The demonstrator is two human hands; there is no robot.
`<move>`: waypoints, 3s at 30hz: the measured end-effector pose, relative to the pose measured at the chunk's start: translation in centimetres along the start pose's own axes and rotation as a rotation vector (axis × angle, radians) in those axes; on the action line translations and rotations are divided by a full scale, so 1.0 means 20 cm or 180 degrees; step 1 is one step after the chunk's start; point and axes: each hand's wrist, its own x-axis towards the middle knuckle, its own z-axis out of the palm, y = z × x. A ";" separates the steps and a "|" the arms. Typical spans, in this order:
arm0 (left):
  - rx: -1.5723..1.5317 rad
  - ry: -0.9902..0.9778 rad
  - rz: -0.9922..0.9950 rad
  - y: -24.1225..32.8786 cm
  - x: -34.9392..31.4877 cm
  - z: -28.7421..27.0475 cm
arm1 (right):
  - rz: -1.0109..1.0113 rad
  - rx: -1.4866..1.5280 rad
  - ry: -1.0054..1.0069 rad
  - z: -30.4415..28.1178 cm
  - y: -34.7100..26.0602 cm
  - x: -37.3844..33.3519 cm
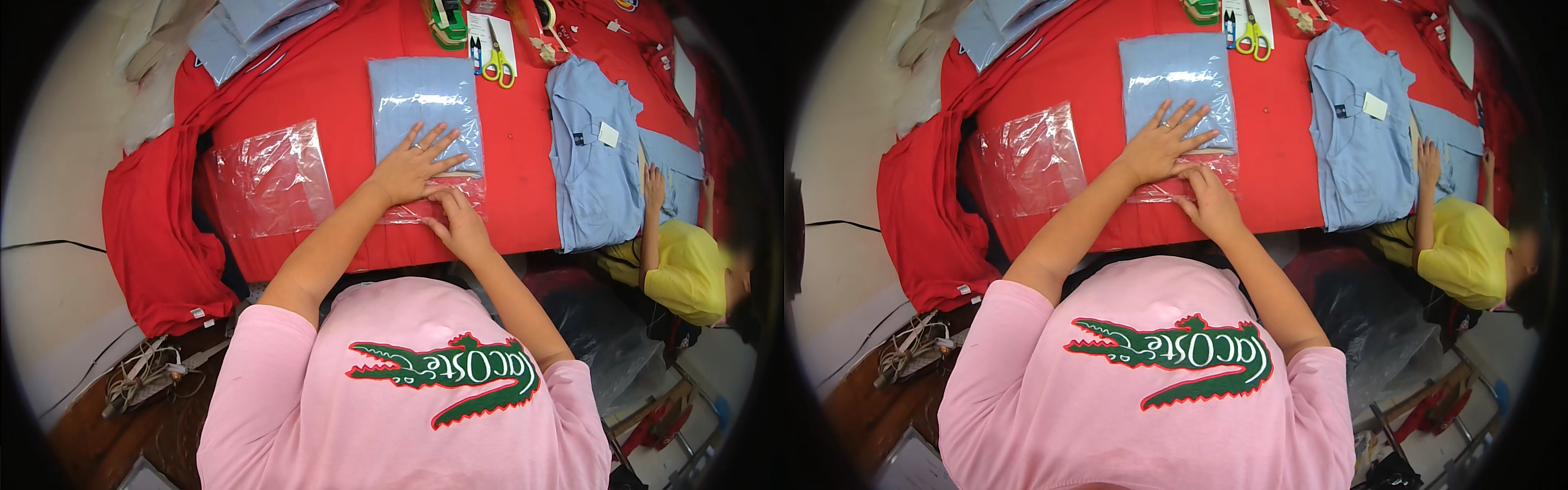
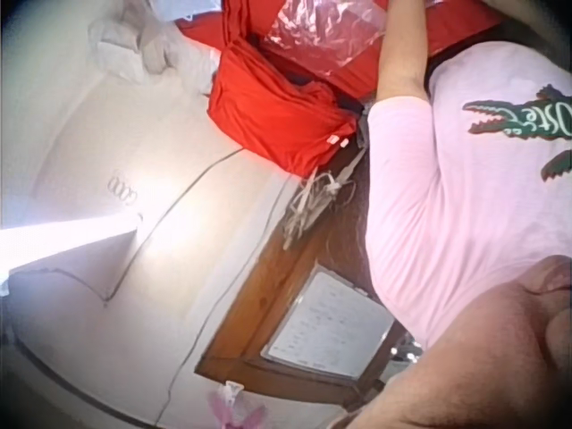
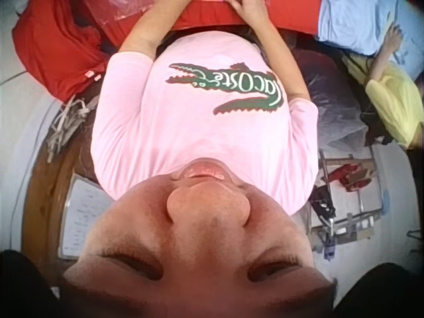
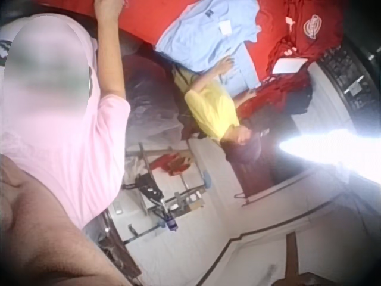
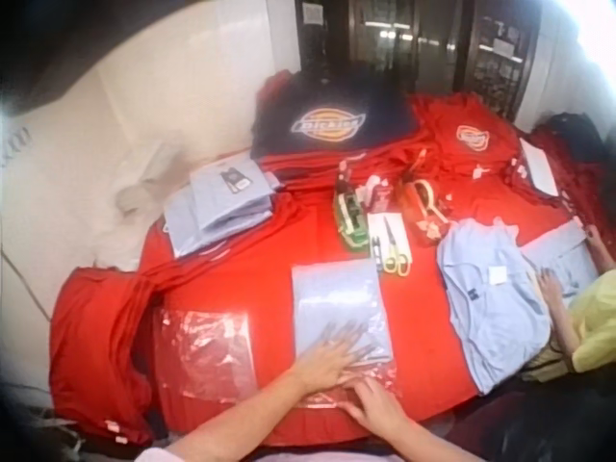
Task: The person places a folded blue shirt into a clear plastic bag, seals the bag by smoothing it down, and sets the packaged shirt aside on a stack.
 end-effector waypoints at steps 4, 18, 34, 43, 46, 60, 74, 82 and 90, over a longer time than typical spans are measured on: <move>0.0068 0.0029 -0.0011 0.01 0.00 0.00 | -0.0211 -0.0490 -0.0275 -0.03 0.06 -0.05; 0.0305 0.0029 0.0108 -0.03 -0.01 0.01 | -0.1711 -0.1090 0.0088 0.04 0.12 -0.15; 0.0405 0.0080 0.0062 -0.03 0.01 0.04 | -0.1058 -0.0734 0.0489 0.24 -0.08 -0.04; 0.0243 0.0082 0.0057 -0.03 0.00 0.02 | -0.1965 -0.0967 -0.0116 0.29 -0.01 -0.12; 0.0211 0.0077 0.0047 -0.03 -0.01 0.01 | -0.1716 -0.0814 -0.0158 0.16 -0.05 -0.16; -0.0031 0.0214 0.0194 0.22 0.16 0.11 | -0.0888 -0.1642 0.0254 -0.24 0.19 -0.22; 0.0072 0.0019 0.0225 0.23 0.15 0.09 | -0.1092 -0.1669 0.0422 -0.17 0.20 -0.43; -0.0760 -0.0604 -0.0689 0.47 -0.45 -0.16 | -0.0875 -0.0975 0.0319 -0.35 0.16 -0.35; -0.0450 0.0315 -0.0955 0.42 -0.71 -0.09 | -0.1018 -0.1021 -0.0443 -0.40 0.26 -0.29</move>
